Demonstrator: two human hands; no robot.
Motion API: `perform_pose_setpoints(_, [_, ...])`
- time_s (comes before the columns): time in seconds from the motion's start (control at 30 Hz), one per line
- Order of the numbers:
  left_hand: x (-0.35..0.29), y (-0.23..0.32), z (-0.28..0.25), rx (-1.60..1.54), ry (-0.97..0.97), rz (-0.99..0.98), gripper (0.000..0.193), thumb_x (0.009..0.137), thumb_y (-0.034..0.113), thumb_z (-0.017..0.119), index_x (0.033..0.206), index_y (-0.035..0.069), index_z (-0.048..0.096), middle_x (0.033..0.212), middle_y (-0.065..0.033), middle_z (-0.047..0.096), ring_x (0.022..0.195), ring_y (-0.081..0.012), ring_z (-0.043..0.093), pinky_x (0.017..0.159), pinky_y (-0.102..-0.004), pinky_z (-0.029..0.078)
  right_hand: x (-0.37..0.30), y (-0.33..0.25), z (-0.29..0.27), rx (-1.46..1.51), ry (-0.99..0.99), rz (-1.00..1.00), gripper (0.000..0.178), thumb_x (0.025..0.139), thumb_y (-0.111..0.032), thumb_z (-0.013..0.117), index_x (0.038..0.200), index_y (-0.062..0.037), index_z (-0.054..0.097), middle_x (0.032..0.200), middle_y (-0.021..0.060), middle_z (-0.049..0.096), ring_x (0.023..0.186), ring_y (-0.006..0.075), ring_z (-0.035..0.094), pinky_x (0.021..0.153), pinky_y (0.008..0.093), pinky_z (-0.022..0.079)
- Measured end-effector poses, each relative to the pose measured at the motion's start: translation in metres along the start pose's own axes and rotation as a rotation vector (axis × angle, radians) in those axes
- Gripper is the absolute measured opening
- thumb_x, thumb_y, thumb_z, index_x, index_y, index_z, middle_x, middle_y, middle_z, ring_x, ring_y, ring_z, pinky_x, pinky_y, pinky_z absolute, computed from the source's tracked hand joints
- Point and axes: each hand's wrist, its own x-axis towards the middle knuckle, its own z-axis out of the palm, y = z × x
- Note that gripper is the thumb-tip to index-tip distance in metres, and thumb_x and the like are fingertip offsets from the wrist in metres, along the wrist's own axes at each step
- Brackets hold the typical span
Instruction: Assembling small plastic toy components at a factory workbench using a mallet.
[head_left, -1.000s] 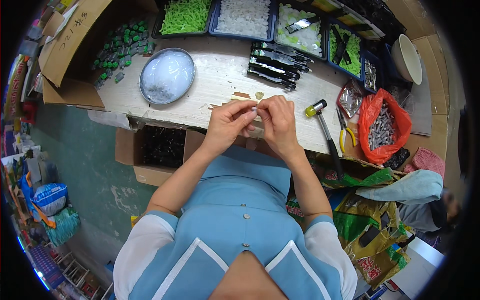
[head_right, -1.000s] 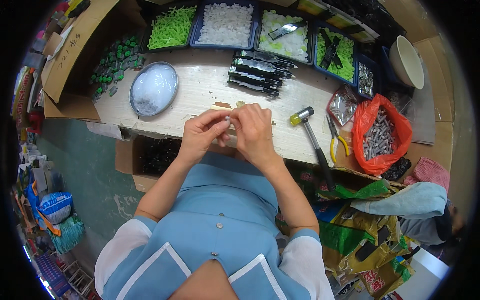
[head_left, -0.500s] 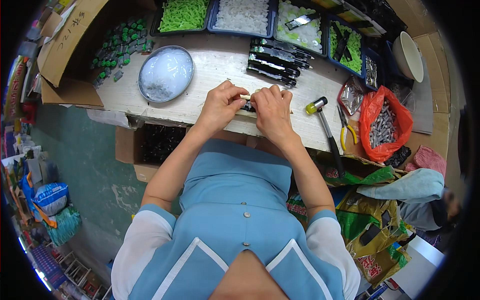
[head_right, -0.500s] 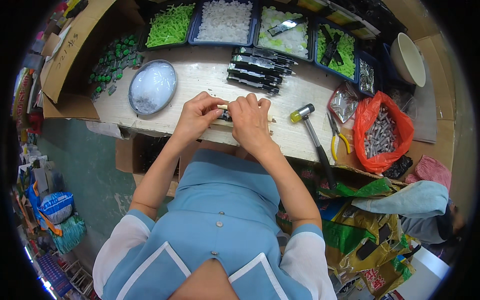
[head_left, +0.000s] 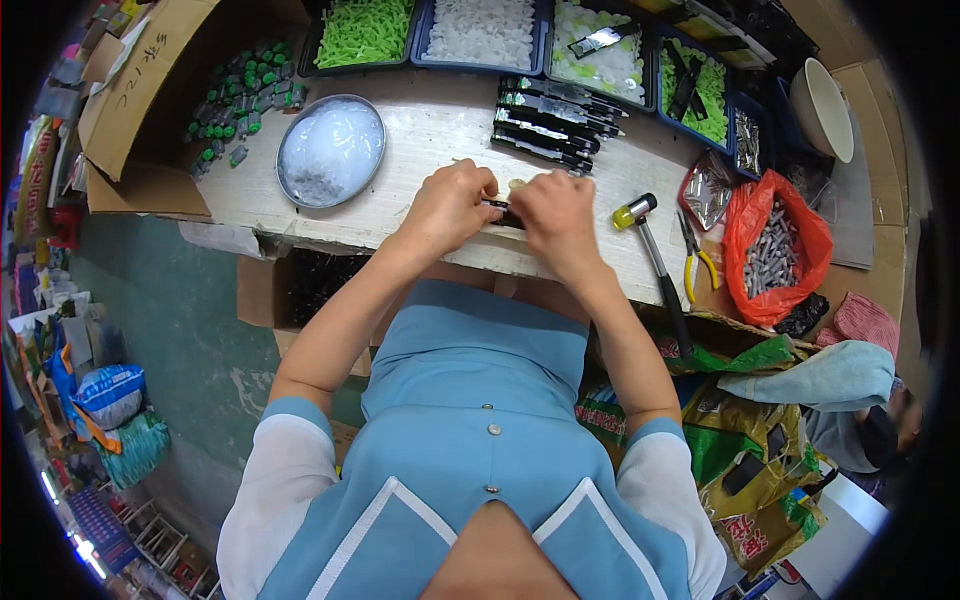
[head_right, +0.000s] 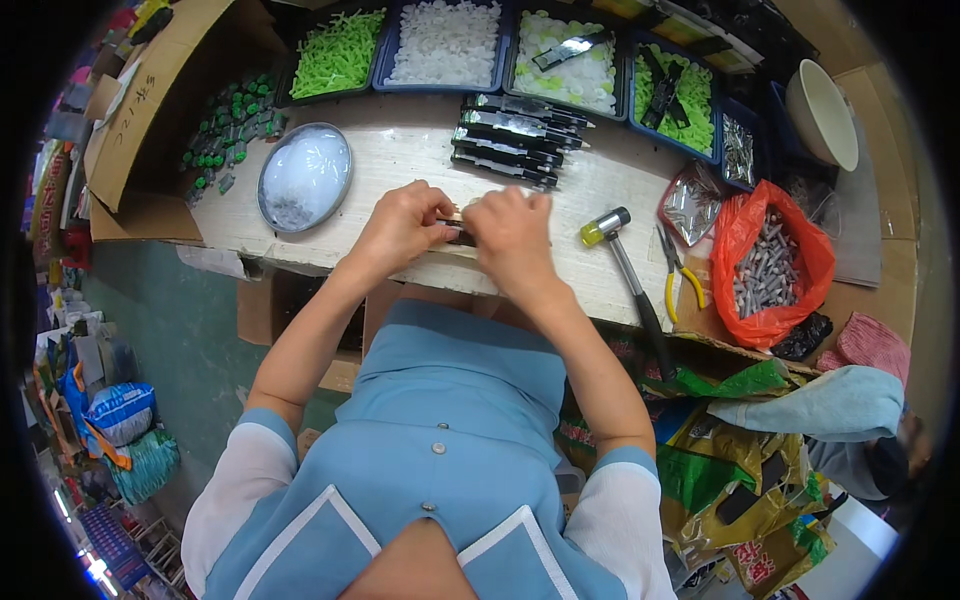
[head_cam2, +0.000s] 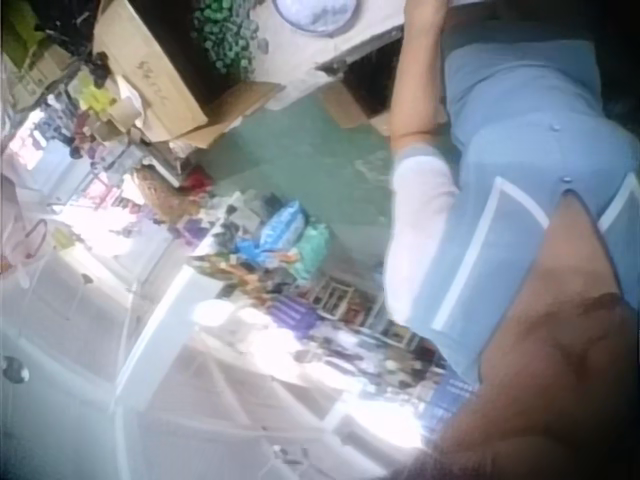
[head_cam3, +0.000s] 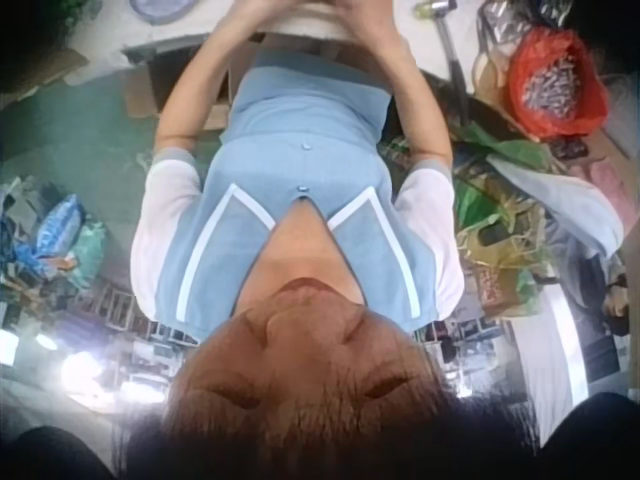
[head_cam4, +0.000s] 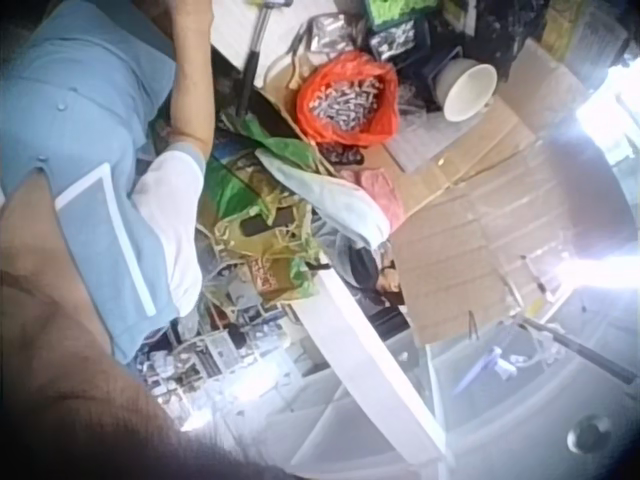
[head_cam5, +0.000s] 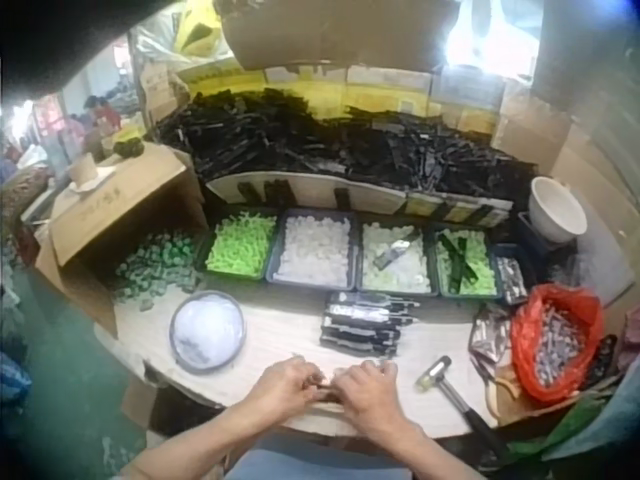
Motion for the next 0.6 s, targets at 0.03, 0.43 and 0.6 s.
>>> perform_pose_setpoints(0.03, [0.002,0.002,-0.001,0.112,-0.009,0.036,0.018,0.066,0.009,0.073,0.08,0.001,0.063,0.071,-0.0091,0.056,0.065,-0.0213,0.056,0.06,-0.0326,0.046,0.0,0.007,-0.004,0.075,0.077,0.033,0.011,0.074,-0.007,0.064,0.082,-0.0125,0.059,0.076,0.0009,0.055,0.079,0.0195,0.051,0.073,0.0359,0.031])
perform_pose_setpoints(0.43, [0.152,0.058,-0.005,0.218,0.033,0.339,0.01,0.071,0.01,0.063,0.077,0.002,0.065,0.077,-0.0167,0.062,0.074,-0.0338,0.061,0.064,-0.0388,0.047,-0.025,0.044,-0.067,0.341,0.264,0.418,0.011,0.076,0.002,0.06,0.086,-0.0002,0.061,0.079,0.0103,0.059,0.072,0.0238,0.057,0.066,0.0315,0.044])
perform_pose_setpoints(0.6, [0.217,0.06,0.024,0.575,0.025,0.302,0.015,0.069,0.002,0.056,0.079,0.004,0.066,0.086,-0.0183,0.064,0.08,-0.0385,0.061,0.068,-0.0447,0.049,-0.033,0.051,-0.068,0.295,0.243,0.371,0.011,0.077,0.002,0.059,0.087,-0.0017,0.061,0.082,0.0105,0.06,0.075,0.0254,0.057,0.068,0.0311,0.042])
